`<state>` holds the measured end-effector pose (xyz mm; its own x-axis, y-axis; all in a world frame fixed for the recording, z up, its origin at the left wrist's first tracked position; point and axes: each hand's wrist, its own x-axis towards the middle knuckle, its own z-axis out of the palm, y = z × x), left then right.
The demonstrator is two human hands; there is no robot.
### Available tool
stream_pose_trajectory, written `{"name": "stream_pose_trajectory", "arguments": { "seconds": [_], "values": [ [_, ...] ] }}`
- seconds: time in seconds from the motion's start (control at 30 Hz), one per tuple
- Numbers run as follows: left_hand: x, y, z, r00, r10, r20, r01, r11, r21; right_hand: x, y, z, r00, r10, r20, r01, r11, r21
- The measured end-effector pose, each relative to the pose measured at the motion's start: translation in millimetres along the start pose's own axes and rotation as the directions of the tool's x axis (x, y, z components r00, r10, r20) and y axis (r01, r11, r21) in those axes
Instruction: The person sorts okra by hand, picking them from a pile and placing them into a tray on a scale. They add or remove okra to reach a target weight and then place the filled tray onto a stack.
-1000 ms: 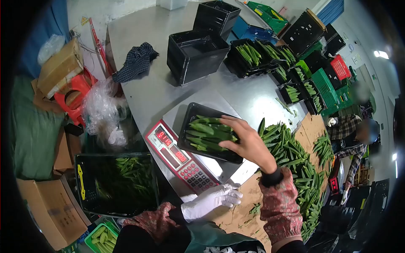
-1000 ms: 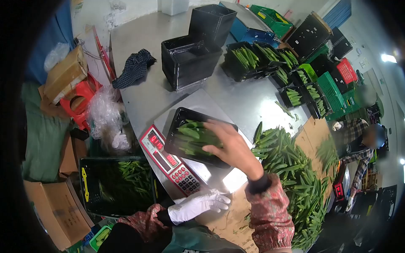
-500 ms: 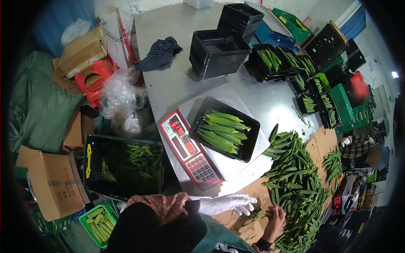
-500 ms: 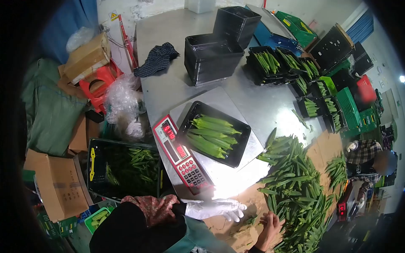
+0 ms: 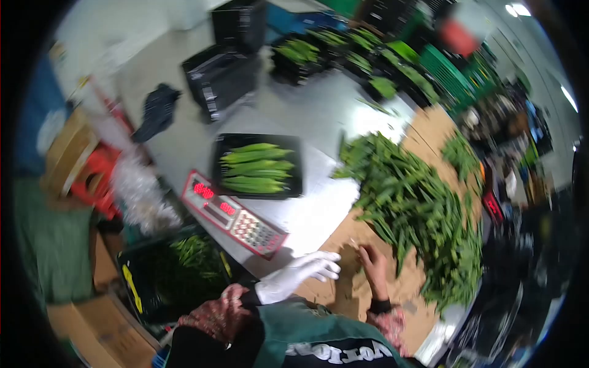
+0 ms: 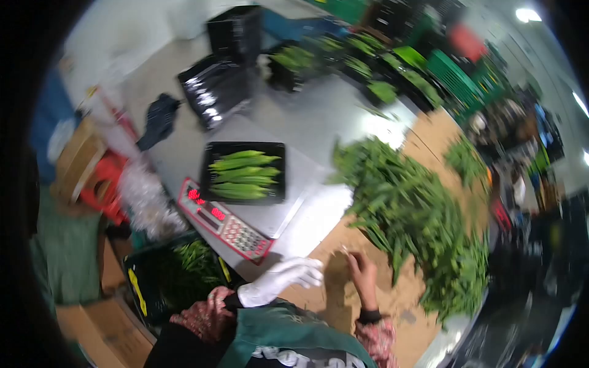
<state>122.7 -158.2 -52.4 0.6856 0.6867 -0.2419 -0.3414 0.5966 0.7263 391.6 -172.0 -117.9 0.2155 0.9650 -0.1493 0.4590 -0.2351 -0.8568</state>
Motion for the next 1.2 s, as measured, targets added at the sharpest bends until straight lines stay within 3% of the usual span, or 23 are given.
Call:
{"name": "stream_pose_trajectory", "arguments": {
  "seconds": [0.1,0.23,0.37,0.43,0.57,0.63,0.83,0.93,0.97,1.03,1.1,1.17,1.2],
  "values": [
    [-13,-5,1,0.998,-0.017,-0.065,0.018,1.000,0.017,6,-8,-5,0.997,-0.028,-0.078,0.016,0.988,-0.154],
    [-16,-26,2,0.989,-0.066,-0.136,0.062,0.998,-0.031,21,3,-22,0.962,-0.130,-0.239,0.077,0.973,-0.217],
    [-14,-36,9,0.984,-0.081,-0.161,0.079,0.997,-0.020,37,14,-41,0.936,-0.082,-0.342,0.011,0.979,-0.205],
    [-13,-39,15,0.982,-0.083,-0.170,0.084,0.996,-0.003,44,12,-46,0.911,-0.192,-0.364,0.045,0.925,-0.377],
    [-9,-43,27,0.981,-0.076,-0.178,0.082,0.996,0.029,44,10,-34,0.874,-0.409,-0.262,0.159,0.751,-0.641],
    [-8,-46,33,0.980,-0.084,-0.182,0.093,0.995,0.039,48,23,-25,0.886,-0.420,-0.196,0.133,0.636,-0.760],
    [-8,-60,41,0.972,-0.155,-0.179,0.170,0.983,0.069,41,31,-24,0.858,-0.504,-0.103,0.293,0.643,-0.707],
    [-8,-64,44,0.968,-0.175,-0.179,0.191,0.979,0.075,19,19,-36,0.830,-0.512,-0.221,0.339,0.779,-0.528],
    [-8,-65,42,0.968,-0.174,-0.181,0.190,0.979,0.073,10,16,-38,0.776,-0.522,-0.354,0.367,0.830,-0.420],
    [-6,-68,40,0.966,-0.167,-0.196,0.183,0.981,0.065,-16,4,-43,0.876,-0.157,-0.457,0.209,0.976,0.065],
    [0,-70,40,0.961,-0.167,-0.221,0.184,0.981,0.057,-32,22,-38,0.944,0.109,-0.310,0.062,0.867,0.495],
    [6,-71,48,0.955,-0.149,-0.257,0.179,0.979,0.097,-54,5,-44,0.965,0.257,-0.054,-0.112,0.587,0.802],
    [10,-71,53,0.952,-0.133,-0.274,0.168,0.980,0.108,-63,-4,-45,0.966,0.256,0.038,-0.158,0.465,0.871]
  ]
}}
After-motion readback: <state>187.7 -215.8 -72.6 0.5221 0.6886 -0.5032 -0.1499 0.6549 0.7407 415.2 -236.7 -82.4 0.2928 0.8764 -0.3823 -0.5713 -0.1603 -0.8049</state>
